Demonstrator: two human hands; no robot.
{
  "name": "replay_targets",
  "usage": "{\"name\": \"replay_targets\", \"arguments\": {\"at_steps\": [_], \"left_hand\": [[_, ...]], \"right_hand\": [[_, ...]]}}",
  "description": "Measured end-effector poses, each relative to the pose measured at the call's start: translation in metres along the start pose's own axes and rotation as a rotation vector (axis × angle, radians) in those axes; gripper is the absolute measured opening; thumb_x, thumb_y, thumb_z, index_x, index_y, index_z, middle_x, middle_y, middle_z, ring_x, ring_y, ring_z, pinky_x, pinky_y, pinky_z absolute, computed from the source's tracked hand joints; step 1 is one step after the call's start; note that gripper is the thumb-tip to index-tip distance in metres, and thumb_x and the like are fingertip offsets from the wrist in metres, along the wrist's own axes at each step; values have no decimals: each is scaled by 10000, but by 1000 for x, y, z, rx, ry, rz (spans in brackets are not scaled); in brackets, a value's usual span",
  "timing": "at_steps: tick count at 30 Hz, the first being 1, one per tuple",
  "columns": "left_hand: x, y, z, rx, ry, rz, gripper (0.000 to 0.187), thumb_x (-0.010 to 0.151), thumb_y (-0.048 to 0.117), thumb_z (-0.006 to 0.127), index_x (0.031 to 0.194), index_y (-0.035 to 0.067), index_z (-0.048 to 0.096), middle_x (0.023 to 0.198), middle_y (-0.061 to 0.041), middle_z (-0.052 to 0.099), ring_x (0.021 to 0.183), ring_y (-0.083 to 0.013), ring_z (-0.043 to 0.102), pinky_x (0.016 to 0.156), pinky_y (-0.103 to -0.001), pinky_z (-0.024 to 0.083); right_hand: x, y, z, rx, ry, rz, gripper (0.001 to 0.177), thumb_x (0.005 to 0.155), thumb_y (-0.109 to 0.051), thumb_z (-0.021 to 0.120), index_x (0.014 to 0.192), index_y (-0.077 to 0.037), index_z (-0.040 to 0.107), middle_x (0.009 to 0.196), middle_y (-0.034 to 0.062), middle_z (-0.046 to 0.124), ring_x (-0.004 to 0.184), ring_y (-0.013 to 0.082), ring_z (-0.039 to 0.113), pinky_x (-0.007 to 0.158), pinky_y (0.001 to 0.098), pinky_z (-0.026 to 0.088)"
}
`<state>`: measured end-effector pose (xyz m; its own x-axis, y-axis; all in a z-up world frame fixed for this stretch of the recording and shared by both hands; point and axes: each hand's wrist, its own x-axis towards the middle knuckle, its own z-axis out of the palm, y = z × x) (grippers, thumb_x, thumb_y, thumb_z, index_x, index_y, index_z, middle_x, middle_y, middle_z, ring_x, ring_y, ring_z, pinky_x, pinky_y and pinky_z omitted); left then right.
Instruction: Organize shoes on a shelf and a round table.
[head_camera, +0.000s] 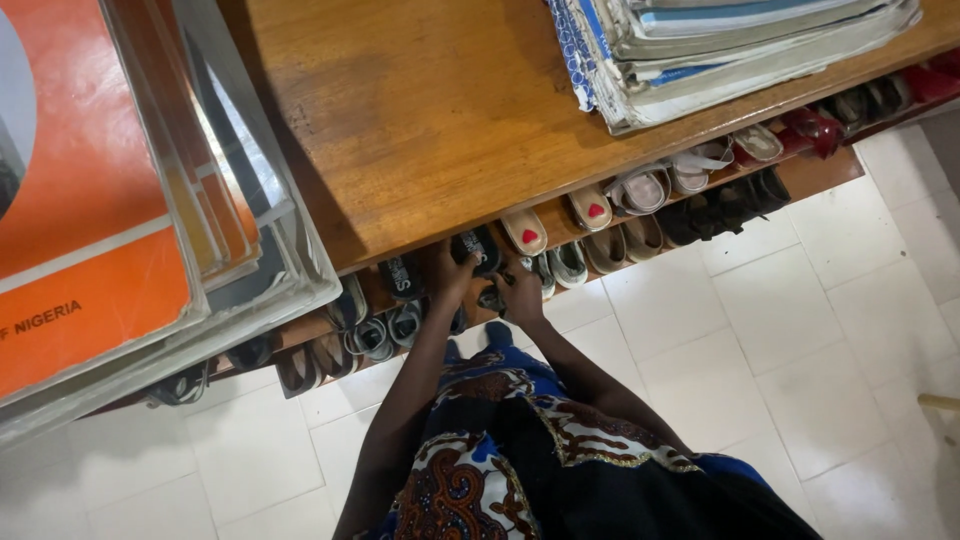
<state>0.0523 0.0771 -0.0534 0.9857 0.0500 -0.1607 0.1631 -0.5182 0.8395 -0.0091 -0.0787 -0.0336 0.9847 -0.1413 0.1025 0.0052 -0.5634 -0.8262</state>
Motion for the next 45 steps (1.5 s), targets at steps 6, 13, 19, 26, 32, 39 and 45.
{"name": "replay_targets", "arguments": {"at_steps": [6, 13, 19, 26, 32, 39, 45], "left_hand": [[-9, 26, -14, 31, -46, -110, 809, 866, 347, 800, 1523, 57, 429, 1488, -224, 520, 1367, -370, 507, 1117, -459, 413], [-6, 27, -13, 62, -61, -117, 786, 858, 371, 802, 1502, 71, 466, 1456, -218, 541, 1334, -360, 528, 1102, -459, 417], [-4, 27, -13, 123, -79, -94, 792, 861, 380, 810, 1508, 78, 467, 1472, -213, 530, 1347, -372, 512, 1115, -474, 408], [11, -18, 18, 38, -35, -33, 830, 822, 359, 834, 1499, 62, 455, 1480, -224, 507, 1365, -377, 479, 1128, -480, 365], [10, -12, 14, -7, -42, -32, 827, 837, 326, 828, 1520, 67, 440, 1487, -217, 536, 1380, -358, 514, 1148, -433, 409], [35, -74, 59, -264, -57, 40, 886, 853, 250, 801, 1565, 12, 333, 1541, -252, 454, 1420, -381, 453, 1146, -445, 383], [1, 12, -7, 69, -145, -131, 815, 875, 407, 787, 1518, 31, 454, 1457, -233, 559, 1359, -344, 556, 1144, -432, 438]], "right_hand": [[3, 23, 8, -55, -13, -76, 451, 823, -122, 834, 1197, 16, 624, 990, 229, 749, 912, 395, 739, 725, 451, 577], [3, 8, 3, -62, -15, -91, 507, 833, -136, 836, 1245, 25, 590, 1012, 249, 741, 925, 390, 741, 739, 447, 587], [4, 14, 7, -79, -14, -77, 525, 846, -179, 840, 1244, 27, 565, 980, 234, 753, 904, 383, 750, 731, 441, 592], [1, 0, 2, -101, -26, -110, 634, 845, -209, 846, 1330, 7, 501, 1012, 248, 743, 889, 399, 741, 706, 458, 584], [0, 0, 10, -99, -35, -49, 767, 845, -217, 831, 1449, -3, 411, 979, 236, 750, 847, 405, 736, 671, 470, 576], [2, 3, 11, -159, -58, 36, 707, 865, -219, 836, 1415, -9, 445, 959, 243, 749, 849, 410, 734, 692, 480, 573], [2, -9, 4, -110, -58, -1, 773, 850, -203, 820, 1468, 8, 407, 981, 242, 743, 825, 385, 744, 674, 454, 586]]}}
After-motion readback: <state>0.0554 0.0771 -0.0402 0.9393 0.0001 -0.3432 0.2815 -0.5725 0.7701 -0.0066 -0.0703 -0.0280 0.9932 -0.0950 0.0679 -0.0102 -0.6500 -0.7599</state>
